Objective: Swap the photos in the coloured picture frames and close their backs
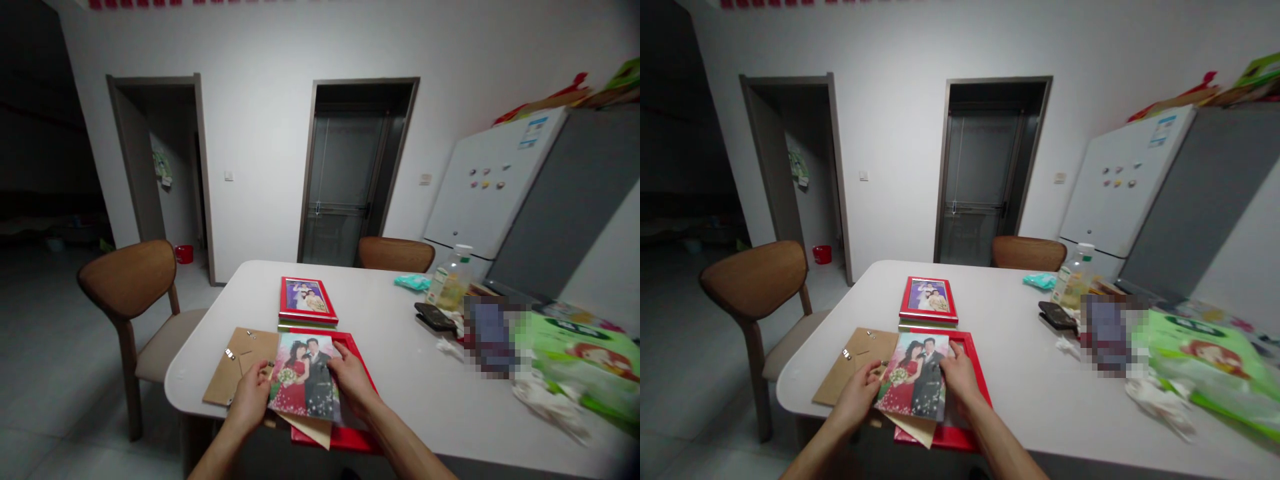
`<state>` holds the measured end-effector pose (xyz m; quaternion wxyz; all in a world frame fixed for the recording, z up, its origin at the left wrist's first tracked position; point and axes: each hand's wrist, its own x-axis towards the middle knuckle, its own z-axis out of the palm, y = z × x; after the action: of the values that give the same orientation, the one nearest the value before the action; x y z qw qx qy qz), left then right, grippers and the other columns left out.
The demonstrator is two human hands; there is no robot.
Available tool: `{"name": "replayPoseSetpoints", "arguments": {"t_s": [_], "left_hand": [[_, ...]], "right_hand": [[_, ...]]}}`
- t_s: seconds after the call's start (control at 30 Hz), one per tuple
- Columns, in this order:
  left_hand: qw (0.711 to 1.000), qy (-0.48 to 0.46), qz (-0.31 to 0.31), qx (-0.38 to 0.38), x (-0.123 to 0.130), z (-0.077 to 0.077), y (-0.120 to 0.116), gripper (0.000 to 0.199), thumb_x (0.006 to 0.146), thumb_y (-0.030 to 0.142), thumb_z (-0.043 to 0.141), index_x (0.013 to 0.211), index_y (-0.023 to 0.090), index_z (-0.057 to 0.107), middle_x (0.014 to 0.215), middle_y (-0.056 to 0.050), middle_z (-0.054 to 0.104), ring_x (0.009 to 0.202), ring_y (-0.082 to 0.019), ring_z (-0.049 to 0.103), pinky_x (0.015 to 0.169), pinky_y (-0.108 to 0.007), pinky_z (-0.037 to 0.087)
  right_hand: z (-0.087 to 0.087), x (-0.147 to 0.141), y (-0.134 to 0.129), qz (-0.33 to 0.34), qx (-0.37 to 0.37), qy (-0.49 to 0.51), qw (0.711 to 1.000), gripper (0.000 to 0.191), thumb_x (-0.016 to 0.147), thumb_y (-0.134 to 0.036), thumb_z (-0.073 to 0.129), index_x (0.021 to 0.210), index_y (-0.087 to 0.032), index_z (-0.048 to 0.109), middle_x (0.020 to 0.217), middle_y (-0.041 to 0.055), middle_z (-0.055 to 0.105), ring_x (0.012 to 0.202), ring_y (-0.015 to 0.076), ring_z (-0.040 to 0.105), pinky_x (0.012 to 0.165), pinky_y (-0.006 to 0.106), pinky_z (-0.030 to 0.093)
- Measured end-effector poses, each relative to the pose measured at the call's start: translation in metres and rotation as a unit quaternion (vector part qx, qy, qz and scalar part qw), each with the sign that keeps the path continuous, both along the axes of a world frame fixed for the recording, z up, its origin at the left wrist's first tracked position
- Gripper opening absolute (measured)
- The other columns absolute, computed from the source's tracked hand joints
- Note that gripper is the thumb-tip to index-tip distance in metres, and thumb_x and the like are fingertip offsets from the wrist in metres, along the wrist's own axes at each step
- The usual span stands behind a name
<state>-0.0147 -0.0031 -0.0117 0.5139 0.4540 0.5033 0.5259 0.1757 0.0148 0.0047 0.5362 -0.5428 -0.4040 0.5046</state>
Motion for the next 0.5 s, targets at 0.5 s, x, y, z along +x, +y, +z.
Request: {"name": "replayPoseSetpoints", "arguments": {"t_s": [0.5], "left_hand": [[0.990, -0.123, 0.020, -0.063, 0.006, 0.006, -0.002, 0.018, 0.070, 0.015, 0.057, 0.086, 0.014, 0.048, 0.054, 0.001, 0.062, 0.045, -0.015, 0.059, 0.043, -0.022, 0.042]], "right_hand": [[-0.001, 0.008, -0.014, 0.063, -0.061, -0.109, 0.990, 0.062, 0.060, -0.014, 0.046, 0.121, -0.009, 0.035, 0.038, -0.0089, 0.043, 0.030, 0.0074, 0.037, 0.033, 0.018, 0.027]]}}
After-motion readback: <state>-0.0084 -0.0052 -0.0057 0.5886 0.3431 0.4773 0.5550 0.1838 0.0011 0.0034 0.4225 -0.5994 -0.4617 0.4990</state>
